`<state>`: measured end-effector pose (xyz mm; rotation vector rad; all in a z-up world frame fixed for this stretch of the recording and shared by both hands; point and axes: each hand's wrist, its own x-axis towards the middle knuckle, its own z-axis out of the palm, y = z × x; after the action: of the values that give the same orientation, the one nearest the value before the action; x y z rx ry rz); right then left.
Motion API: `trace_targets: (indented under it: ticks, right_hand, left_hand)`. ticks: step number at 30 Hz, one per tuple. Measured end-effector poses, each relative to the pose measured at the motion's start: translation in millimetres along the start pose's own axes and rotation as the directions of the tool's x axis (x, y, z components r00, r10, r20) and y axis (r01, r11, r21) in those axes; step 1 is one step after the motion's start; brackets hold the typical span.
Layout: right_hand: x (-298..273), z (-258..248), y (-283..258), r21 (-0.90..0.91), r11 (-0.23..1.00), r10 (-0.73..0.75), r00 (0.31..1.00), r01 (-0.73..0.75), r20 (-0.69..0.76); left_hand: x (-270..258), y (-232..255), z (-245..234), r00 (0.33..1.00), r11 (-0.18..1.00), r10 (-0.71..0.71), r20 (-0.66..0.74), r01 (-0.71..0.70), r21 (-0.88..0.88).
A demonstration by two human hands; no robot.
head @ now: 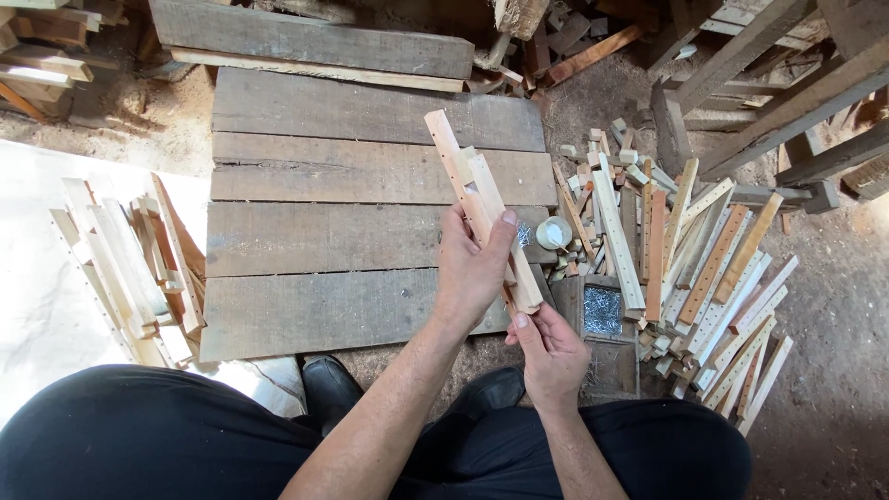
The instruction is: The person sits on the floor and uses a hammer to drive nails into small wooden slats. They repeatedly pick up nails, position them on the wood, and strike them with the hammer to secure them.
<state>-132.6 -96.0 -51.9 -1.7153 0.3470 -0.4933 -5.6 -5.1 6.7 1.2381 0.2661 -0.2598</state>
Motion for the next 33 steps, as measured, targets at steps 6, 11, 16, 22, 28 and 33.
trace_targets:
  ticks: [6,11,16,22,28,33]
  right_hand:
    - [-1,-1,4,0.023,1.000,-0.011,1.000,0.011,-0.010]
    - [-1,-3,8,0.018,0.999,-0.033,0.999,0.034,-0.024]
    - [-1,-3,8,0.043,0.999,-0.014,0.999,0.015,-0.032]
    - [1,-7,32,0.116,0.990,-0.074,0.995,0.081,-0.063]
    - [2,-11,41,0.136,0.988,-0.067,0.995,0.077,-0.074]
    - [4,-16,58,0.111,0.992,-0.057,0.996,0.064,-0.064]
  left_hand:
    - [-1,-1,-1,0.999,0.999,0.033,0.025,-0.034,0.033]
    - [-3,2,-1,0.999,0.997,0.023,0.028,-0.025,0.067]
    - [-5,3,0,0.999,0.999,0.024,0.027,-0.025,0.044]
    - [-3,-3,-5,0.993,0.988,0.119,-0.010,-0.120,-0.093]
    - [1,-9,-3,0.993,0.986,0.118,-0.020,-0.119,-0.116]
    - [2,-9,-1,0.991,0.980,0.133,-0.021,-0.134,-0.144]
